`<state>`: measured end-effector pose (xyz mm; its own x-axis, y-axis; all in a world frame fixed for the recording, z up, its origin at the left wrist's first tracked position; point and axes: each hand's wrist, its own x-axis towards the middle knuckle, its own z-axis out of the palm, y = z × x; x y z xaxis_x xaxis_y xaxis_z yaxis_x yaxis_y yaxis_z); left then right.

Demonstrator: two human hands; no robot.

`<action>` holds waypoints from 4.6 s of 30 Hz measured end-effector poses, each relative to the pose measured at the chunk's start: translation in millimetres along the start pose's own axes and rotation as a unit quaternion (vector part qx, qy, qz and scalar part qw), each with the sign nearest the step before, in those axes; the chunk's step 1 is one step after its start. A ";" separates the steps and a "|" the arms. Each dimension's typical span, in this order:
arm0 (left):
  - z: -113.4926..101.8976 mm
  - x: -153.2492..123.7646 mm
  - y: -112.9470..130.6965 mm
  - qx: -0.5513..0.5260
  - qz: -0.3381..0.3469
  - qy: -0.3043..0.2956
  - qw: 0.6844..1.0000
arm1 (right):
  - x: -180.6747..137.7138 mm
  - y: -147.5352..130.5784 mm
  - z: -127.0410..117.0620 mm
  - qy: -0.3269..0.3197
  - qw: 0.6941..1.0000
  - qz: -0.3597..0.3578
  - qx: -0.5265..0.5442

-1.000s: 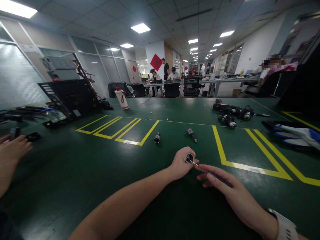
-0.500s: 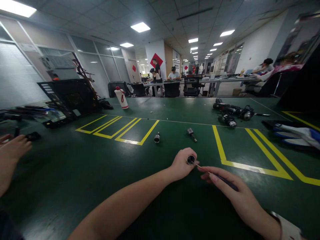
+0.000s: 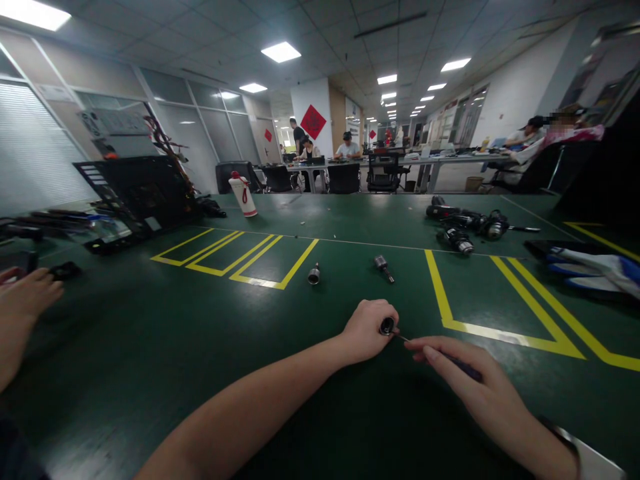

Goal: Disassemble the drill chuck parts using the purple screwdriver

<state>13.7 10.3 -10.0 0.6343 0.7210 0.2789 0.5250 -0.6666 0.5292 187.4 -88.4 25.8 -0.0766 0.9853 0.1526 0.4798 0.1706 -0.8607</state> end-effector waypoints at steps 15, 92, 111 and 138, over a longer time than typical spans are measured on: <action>-1.6 1.9 -0.1 -0.046 0.009 -0.018 0.999 | 0.1 5.5 -0.2 0.003 0.994 0.035 0.099; -3.2 1.4 1.7 -0.137 0.041 -0.004 0.990 | 2.7 13.2 7.3 -0.029 0.953 0.106 0.282; -0.9 0.9 0.0 -0.132 0.027 0.007 0.991 | 6.2 6.3 8.0 -0.032 0.911 0.166 0.377; 0.0 0.4 0.5 -0.177 0.017 0.041 0.983 | 7.6 4.5 9.2 -0.043 0.888 0.172 0.424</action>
<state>14.2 10.3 -9.6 0.5930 0.7218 0.3570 0.2649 -0.5935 0.7600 180.9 -80.1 18.7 -0.1370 0.9709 -0.1964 -0.3405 -0.2323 -0.9111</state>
